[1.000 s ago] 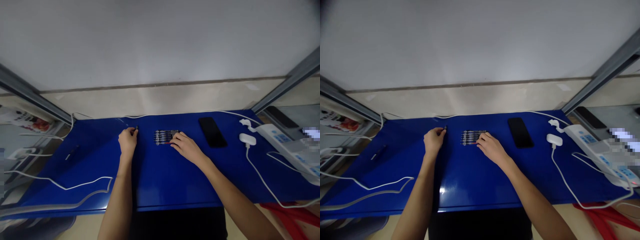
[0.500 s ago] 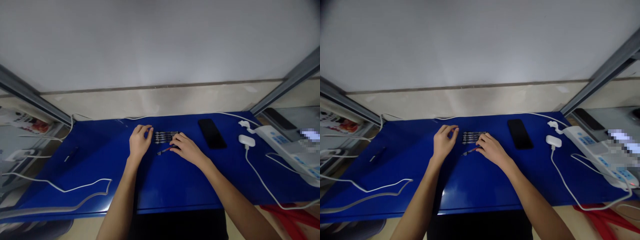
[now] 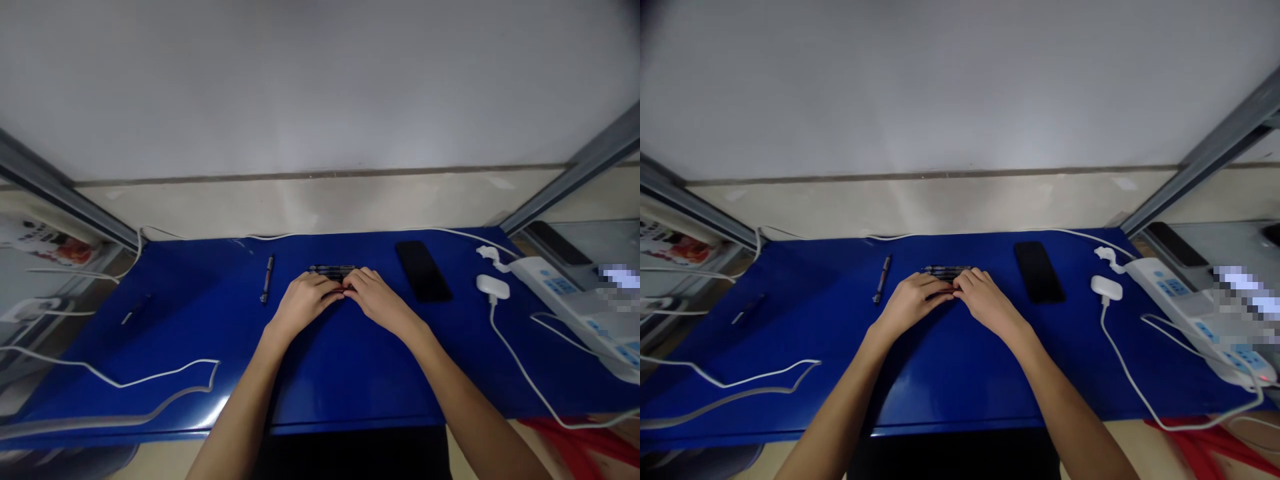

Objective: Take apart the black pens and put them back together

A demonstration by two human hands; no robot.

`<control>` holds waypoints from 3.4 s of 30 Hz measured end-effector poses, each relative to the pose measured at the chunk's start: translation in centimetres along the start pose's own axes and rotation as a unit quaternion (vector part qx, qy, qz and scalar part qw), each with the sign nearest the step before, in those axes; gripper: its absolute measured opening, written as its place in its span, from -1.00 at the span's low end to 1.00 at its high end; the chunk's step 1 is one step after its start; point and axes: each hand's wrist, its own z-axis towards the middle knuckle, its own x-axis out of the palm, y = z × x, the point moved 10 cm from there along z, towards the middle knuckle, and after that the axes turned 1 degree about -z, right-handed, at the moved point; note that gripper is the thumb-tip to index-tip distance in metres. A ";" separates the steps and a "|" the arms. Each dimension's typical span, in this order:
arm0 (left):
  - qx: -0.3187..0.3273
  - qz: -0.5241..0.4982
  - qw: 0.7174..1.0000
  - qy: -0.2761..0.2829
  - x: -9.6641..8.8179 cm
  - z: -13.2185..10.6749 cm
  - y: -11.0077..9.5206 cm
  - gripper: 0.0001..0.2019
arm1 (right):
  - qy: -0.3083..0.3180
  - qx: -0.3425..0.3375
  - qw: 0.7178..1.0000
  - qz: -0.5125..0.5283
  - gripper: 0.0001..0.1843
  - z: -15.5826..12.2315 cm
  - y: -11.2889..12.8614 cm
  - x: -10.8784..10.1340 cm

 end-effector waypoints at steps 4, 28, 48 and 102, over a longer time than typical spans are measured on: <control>-0.015 0.050 0.998 -0.036 -1.2 0.0 0.4 -0.73 | -0.009 0.029 0.999 0.026 -0.81 -0.1 -0.8 -0.3; -0.048 0.094 0.994 -0.035 -0.5 0.3 0.1 -0.71 | -0.122 0.121 0.964 0.202 -0.76 -0.4 -3.2 -1.9; -0.072 0.067 0.994 -0.037 0.2 0.4 0.4 -0.71 | -0.127 0.119 0.951 0.254 -0.41 -0.4 -3.2 -1.4; -0.209 0.078 0.965 -0.135 -2.0 -0.7 4.0 -0.59 | -0.115 0.248 0.917 0.289 -0.44 -1.1 -5.9 -0.2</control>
